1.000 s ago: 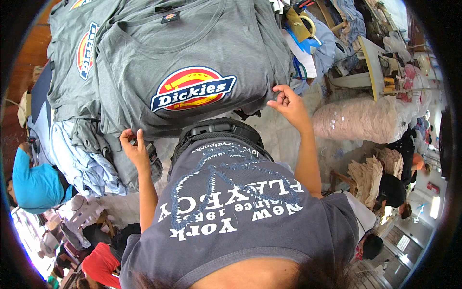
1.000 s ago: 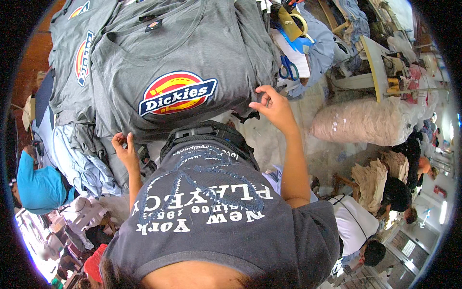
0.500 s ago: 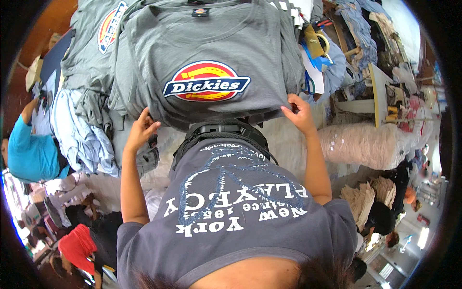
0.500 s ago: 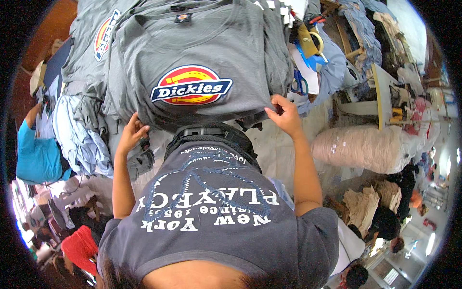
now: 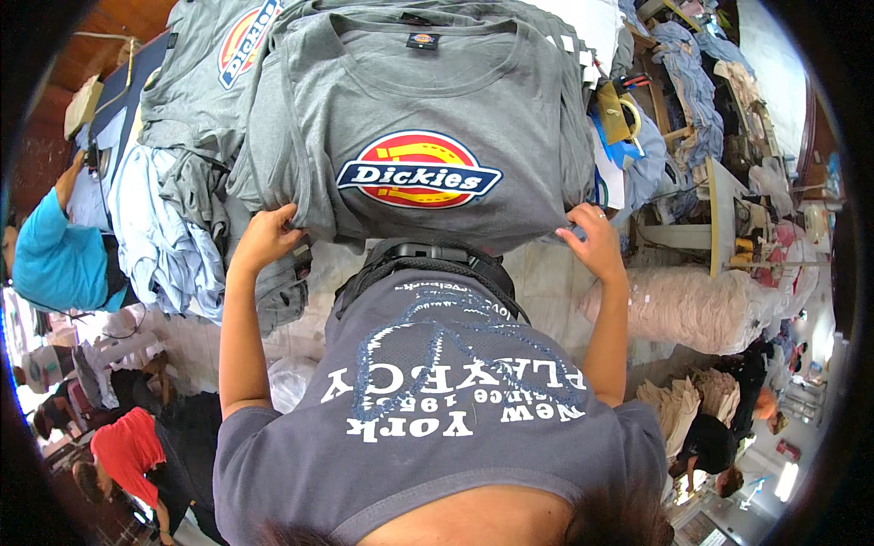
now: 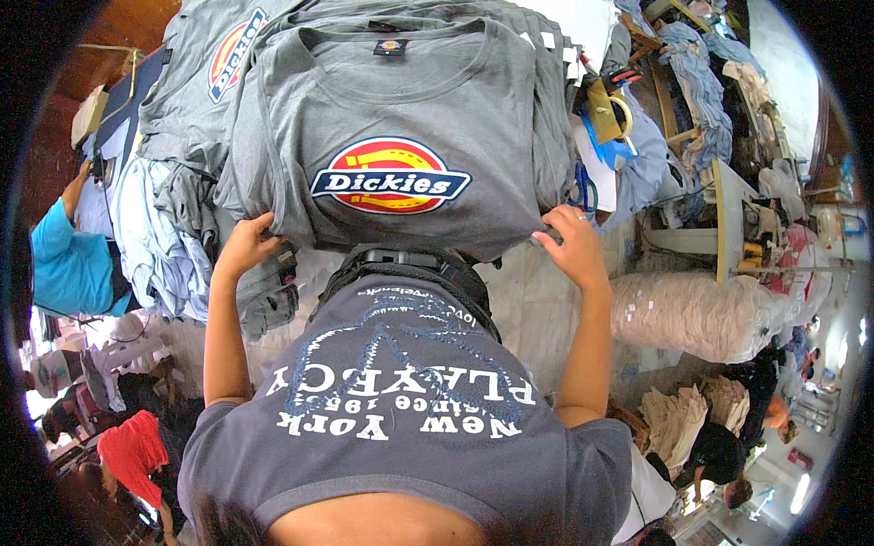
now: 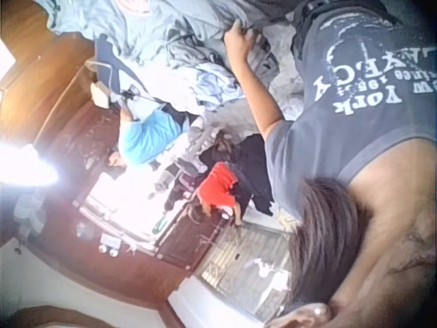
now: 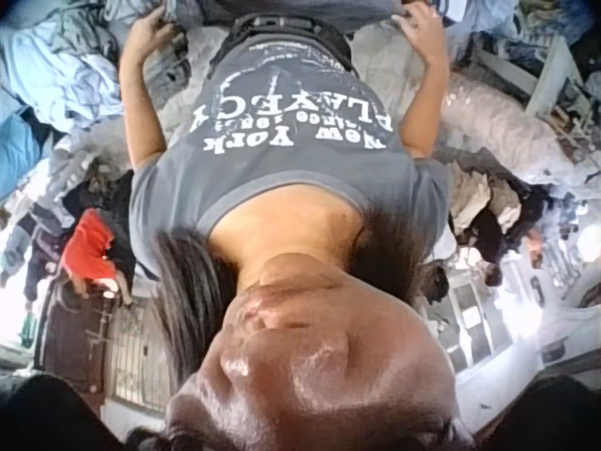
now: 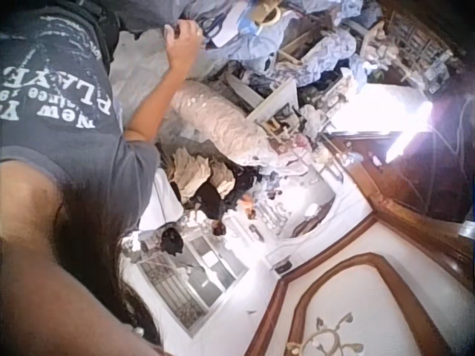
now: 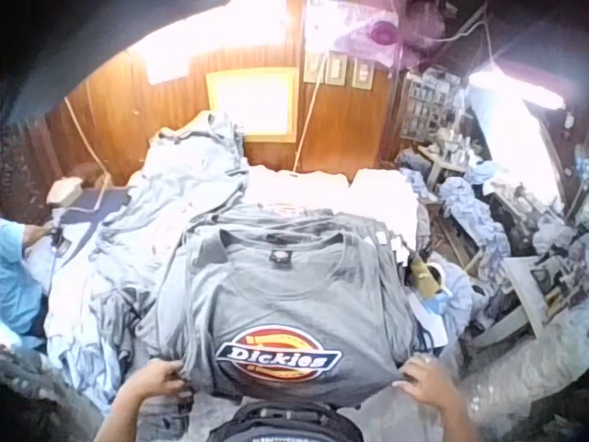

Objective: The person picks up and shakes out t-shirts from a stack, turning them over to check the front and back for defects, and trims a loose thread using scissors.

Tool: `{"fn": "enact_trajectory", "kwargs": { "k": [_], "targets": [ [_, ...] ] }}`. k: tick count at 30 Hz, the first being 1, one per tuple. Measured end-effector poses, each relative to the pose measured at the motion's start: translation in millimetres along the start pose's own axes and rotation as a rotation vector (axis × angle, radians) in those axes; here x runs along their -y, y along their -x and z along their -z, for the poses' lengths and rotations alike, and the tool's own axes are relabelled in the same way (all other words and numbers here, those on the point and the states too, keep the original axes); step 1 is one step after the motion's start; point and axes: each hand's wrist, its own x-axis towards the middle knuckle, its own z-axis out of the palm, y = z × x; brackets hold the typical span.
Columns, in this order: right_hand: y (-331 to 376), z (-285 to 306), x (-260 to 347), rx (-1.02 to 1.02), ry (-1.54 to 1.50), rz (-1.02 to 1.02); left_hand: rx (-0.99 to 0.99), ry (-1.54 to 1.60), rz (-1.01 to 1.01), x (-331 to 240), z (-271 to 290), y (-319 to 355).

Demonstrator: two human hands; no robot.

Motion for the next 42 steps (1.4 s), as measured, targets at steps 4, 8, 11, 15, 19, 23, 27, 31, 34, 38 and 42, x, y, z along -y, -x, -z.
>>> {"fn": "enact_trajectory", "kwargs": {
  "k": [4,8,11,15,19,23,27,31,34,38,42],
  "targets": [
    [3.8,-8.0,-5.1,-0.026,-0.249,-0.162,-0.069,0.208,0.02,10.1,-1.4,8.5],
    [11.2,-13.0,-32.1,-0.128,-0.461,-0.251,-0.228,0.193,0.141,50.2,21.2,26.8],
    [14.4,-18.4,-48.9,-0.143,-0.691,-0.302,-0.26,0.352,0.247,59.1,17.8,30.1],
    [12.7,-23.8,-53.3,-0.17,-0.845,-0.304,-0.333,0.444,0.304,60.6,10.7,24.6],
    [9.7,-27.8,-45.0,-0.125,-0.684,-0.482,-0.369,0.272,0.423,56.2,0.2,18.4],
    [-5.8,-13.1,9.0,-0.418,0.096,-0.24,-0.77,-0.195,0.32,12.4,-4.8,16.4],
    [-42.4,-39.7,57.7,-0.421,0.075,0.073,-0.856,-0.17,-0.047,-52.4,-11.0,-15.4],
    [-92.3,-71.0,73.2,-0.153,0.396,0.223,-0.611,-0.404,-0.191,-70.7,-28.8,-65.0],
    [-128.0,-68.1,51.5,-0.192,0.538,0.214,-0.621,-0.612,-0.118,-59.2,-15.9,-100.1],
    [-175.0,-53.9,18.4,-0.313,0.641,0.129,-0.662,-0.705,-0.012,-43.1,19.2,-149.4],
    [-224.6,-52.5,-9.3,-0.424,0.581,0.14,-0.804,-0.635,-0.087,-19.6,36.3,-197.9]
  ]
}}
